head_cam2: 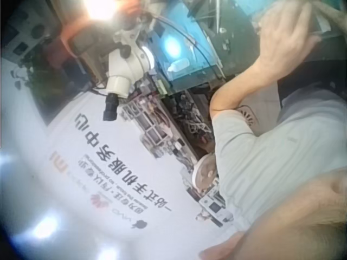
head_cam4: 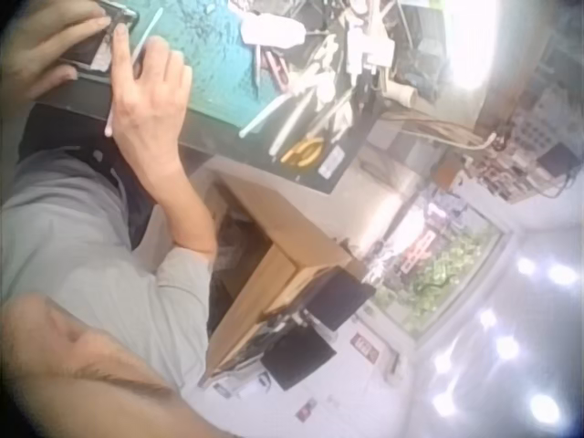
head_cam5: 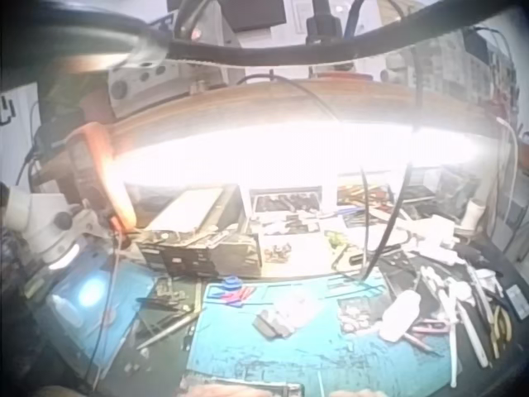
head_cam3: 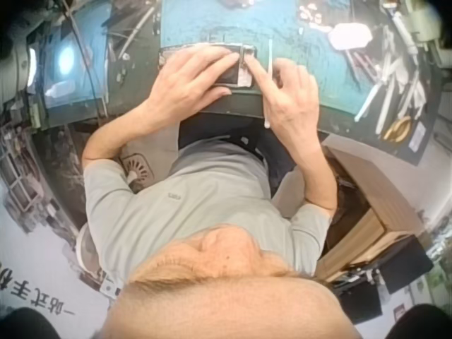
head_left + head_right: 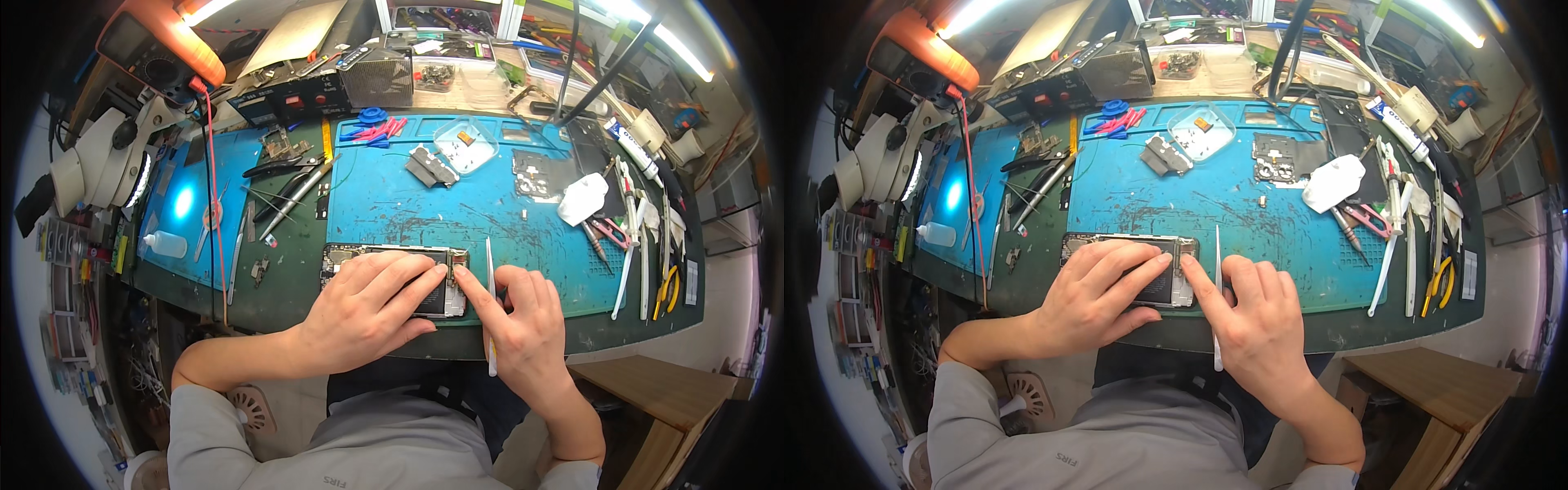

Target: The person cleans a small electronic component with a toothbrush and liquid, then places it onto a disassembled smartphone motherboard. They use a small screwdriver to adjust or secure the component on the board.

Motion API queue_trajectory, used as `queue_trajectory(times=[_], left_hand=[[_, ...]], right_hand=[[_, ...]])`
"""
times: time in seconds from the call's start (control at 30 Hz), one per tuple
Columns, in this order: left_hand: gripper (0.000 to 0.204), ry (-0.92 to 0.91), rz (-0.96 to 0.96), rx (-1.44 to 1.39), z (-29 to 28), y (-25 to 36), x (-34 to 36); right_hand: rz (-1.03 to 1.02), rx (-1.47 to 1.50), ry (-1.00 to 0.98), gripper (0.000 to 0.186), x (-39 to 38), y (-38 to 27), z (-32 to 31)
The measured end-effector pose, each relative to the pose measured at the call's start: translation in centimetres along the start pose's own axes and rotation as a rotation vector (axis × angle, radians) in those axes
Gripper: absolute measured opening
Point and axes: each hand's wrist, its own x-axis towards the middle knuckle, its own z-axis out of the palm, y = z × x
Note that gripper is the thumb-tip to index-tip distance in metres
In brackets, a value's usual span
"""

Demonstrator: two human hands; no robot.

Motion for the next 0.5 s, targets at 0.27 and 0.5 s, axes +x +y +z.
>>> queue_trajectory(times=[0.27,0.5], left_hand=[[0.078,-0.002,-0.095,0.031,0.4,2.3,-0.1],[0.074,0.012,-0.072,0.167,1.2,2.9,-0.3]], right_hand=[[0.018,0.065,-0.025,0.058,0.1,0.3,0.0],[0.033,0.081,-0.009,0.058,0.1,0.3,0.1]])
